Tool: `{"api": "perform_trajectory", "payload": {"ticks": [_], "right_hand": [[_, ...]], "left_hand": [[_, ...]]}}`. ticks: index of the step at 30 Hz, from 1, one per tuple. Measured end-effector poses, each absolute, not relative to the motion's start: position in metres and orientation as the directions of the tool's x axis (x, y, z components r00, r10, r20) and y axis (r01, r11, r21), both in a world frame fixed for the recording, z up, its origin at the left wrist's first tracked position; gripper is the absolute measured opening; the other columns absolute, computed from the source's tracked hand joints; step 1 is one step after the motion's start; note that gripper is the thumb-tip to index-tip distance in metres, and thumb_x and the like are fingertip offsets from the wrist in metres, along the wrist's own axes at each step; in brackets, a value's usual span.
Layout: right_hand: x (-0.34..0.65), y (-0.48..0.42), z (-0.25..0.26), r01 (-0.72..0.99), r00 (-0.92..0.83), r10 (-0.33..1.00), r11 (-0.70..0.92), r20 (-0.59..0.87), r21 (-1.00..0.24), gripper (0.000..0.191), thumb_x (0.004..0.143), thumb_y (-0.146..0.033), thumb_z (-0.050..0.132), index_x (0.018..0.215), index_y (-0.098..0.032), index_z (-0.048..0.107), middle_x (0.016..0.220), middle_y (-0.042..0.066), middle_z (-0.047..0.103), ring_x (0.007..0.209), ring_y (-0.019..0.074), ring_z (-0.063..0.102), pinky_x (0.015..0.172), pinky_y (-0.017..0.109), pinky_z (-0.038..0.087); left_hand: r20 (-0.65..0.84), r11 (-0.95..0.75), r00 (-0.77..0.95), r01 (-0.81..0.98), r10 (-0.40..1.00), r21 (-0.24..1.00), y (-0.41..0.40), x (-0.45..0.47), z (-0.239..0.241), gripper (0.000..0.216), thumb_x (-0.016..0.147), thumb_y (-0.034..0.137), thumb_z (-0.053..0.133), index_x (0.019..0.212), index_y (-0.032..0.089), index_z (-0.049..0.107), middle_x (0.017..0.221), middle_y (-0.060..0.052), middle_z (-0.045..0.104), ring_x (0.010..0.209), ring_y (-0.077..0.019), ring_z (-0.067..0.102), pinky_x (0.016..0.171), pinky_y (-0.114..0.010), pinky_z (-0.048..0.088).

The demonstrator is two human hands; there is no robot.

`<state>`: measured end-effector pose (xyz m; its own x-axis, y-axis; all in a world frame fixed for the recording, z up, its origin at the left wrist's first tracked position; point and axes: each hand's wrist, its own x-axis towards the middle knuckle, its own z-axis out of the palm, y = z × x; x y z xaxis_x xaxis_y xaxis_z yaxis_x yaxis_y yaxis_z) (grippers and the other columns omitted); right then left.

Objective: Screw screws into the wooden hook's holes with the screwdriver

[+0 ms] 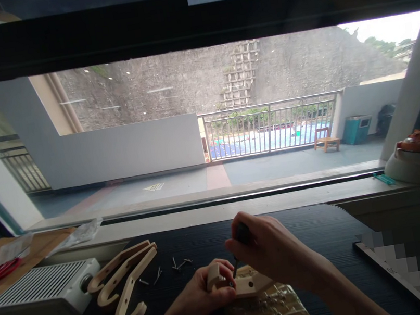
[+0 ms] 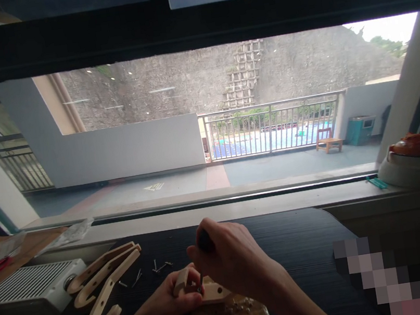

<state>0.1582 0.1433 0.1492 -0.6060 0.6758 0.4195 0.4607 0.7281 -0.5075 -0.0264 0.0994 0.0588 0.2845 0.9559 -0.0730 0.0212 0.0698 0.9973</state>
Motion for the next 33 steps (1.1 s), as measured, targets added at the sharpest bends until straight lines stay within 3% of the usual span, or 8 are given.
{"api": "perform_trajectory", "payload": {"ticks": [10, 33], "right_hand": [[0.1504, 0.1424, 0.1411, 0.455, -0.622, 0.655, 0.748, 0.428, -0.484, 0.013, 0.080, -0.031, 0.053, 0.075, -0.019, 0.049, 0.055, -0.006, 0.046, 0.050, 0.0066, 0.030, 0.049, 0.021, 0.021], [0.1502, 0.1432, 0.1393, 0.465, -0.639, 0.656, 0.746, 0.402, -0.478, 0.015, 0.081, -0.034, 0.053, 0.078, -0.020, 0.050, 0.060, -0.005, 0.050, 0.052, 0.0068, 0.035, 0.049, 0.021, 0.022]], "left_hand": [[-0.104, 0.100, 0.283, 0.031, 0.954, 0.995, 0.0995, -0.0293, 0.0549, 0.023, 0.062, 0.022, 0.073, 0.080, 0.015, 0.062, 0.075, 0.003, 0.052, 0.068, -0.0108, 0.042, 0.067, -0.024, 0.034], [-0.084, 0.083, 0.304, 0.016, 0.949, 0.996, 0.0986, -0.0267, 0.0605, 0.020, 0.064, 0.022, 0.072, 0.079, 0.014, 0.061, 0.073, 0.003, 0.050, 0.066, -0.0100, 0.041, 0.066, -0.024, 0.034]]}}
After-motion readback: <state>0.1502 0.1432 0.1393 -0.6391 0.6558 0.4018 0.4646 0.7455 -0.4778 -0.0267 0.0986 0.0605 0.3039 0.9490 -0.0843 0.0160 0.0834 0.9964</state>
